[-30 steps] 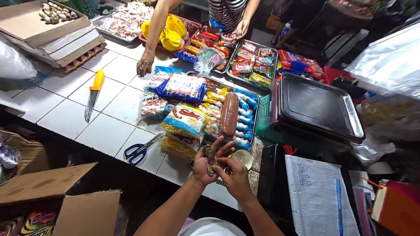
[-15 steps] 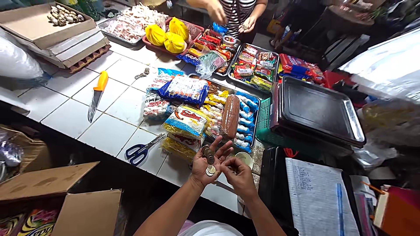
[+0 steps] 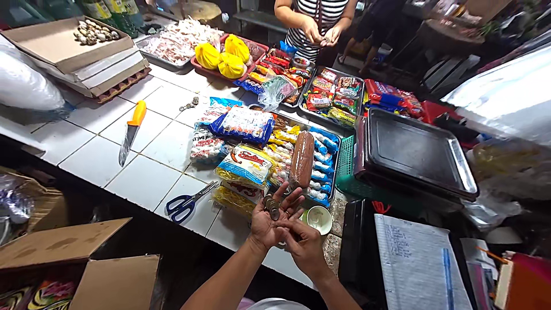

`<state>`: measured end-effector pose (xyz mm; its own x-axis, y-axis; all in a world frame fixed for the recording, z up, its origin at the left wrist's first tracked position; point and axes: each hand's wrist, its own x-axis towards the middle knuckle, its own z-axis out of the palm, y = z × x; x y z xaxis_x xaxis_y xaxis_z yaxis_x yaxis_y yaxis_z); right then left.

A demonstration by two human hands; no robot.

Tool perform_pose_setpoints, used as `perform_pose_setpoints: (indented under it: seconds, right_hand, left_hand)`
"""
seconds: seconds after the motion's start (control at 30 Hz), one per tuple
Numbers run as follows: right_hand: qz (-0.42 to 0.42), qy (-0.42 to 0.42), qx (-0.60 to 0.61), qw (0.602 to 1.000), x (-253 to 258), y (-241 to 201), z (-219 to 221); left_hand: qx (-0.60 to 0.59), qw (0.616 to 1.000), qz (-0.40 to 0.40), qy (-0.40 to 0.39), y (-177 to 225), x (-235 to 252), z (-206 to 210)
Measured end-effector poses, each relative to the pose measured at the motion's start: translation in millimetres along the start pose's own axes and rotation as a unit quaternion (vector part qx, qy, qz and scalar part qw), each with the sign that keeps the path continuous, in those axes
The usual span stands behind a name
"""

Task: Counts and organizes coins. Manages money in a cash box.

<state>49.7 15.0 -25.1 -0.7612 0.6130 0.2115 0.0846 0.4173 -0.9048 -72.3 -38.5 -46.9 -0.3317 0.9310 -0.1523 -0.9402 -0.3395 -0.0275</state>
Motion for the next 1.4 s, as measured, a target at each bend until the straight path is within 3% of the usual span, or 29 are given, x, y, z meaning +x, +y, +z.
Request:
perform_pose_setpoints:
  seconds: [0.07,0.17,0.23,0.3,0.37,0.43,0.47,0.57,0.7,0.83,0.9,0.97,1.03,1.07,1.13,1.23,1.3,1.4]
  right_hand:
    - [0.085,-0.006,0.171,0.982,3.5,-5.8,-8.3]
    - [0.163,-0.044,0.467,0.868,10.6,-4.6,-20.0]
    - [0.159,-0.073,0.534,0.827,15.2,-0.5,-25.1]
    - [0.185,-0.050,0.507,0.840,19.0,-5.4,-24.0]
    - [0.189,0.021,0.372,0.909,21.3,-12.2,-14.3]
    - [0.080,0.049,0.168,0.981,18.5,-6.8,-1.8]
    - [0.016,0.054,0.074,0.996,15.8,-1.4,4.8]
    - [-0.082,0.060,-0.063,0.993,11.5,5.9,15.8]
    - [0.022,-0.006,-0.028,0.999,15.6,-2.1,5.8]
    - [0.072,-0.033,0.101,0.992,14.0,0.8,-1.2]
    - [0.107,-0.021,0.256,0.961,14.3,2.1,-5.2]
    - [0.149,-0.007,0.413,0.898,18.5,2.2,-9.0]
    - [0.152,-0.025,0.492,0.857,24.7,5.8,-12.8]
    - [0.152,-0.030,0.496,0.854,27.8,5.2,-12.5]
    - [0.158,0.001,0.400,0.903,33.0,-3.4,-5.9]
    - [0.033,0.035,0.104,0.993,29.6,-1.4,11.3]
    - [-0.035,0.062,-0.014,0.997,25.2,3.9,21.0]
    - [-0.045,0.087,-0.023,0.995,23.8,4.7,22.4]
  left_hand:
    - [-0.016,1.000,-0.005,-0.001,0.4,-2.5,1.5]
    - [-0.024,1.000,-0.009,-0.011,0.9,-5.0,2.9]
    - [-0.018,1.000,-0.006,-0.016,-0.1,-6.0,3.0]
    - [-0.023,1.000,-0.004,-0.018,-1.7,-7.4,1.9]
    - [-0.028,0.999,-0.011,-0.022,-3.5,-7.8,0.3]
    - [-0.034,0.999,-0.008,-0.030,-5.1,-7.8,0.0]
    - [-0.027,0.999,-0.001,-0.033,-5.6,-7.9,-0.3]
    - [-0.002,1.000,0.010,-0.028,-4.2,-7.2,-4.0]
    - [-0.003,0.999,-0.011,-0.036,-1.7,-12.6,-5.0]
    - [0.017,0.998,-0.022,-0.049,1.7,-15.8,-8.5]
    - [0.000,0.999,-0.020,-0.045,3.1,-16.5,-6.9]
    - [0.010,0.999,-0.023,-0.040,3.9,-17.3,-7.6]
    - [0.019,0.999,-0.026,-0.035,3.7,-18.4,-8.4]
    - [0.018,0.999,-0.027,-0.044,3.5,-18.6,-9.6]
    - [0.013,0.998,-0.027,-0.051,2.6,-18.3,-9.9]
    - [0.001,0.999,-0.013,-0.043,0.1,-18.4,-6.6]
    - [-0.007,1.000,0.004,-0.014,-0.6,-18.4,-2.2]
    - [-0.012,1.000,0.007,-0.028,1.4,-17.9,-3.8]
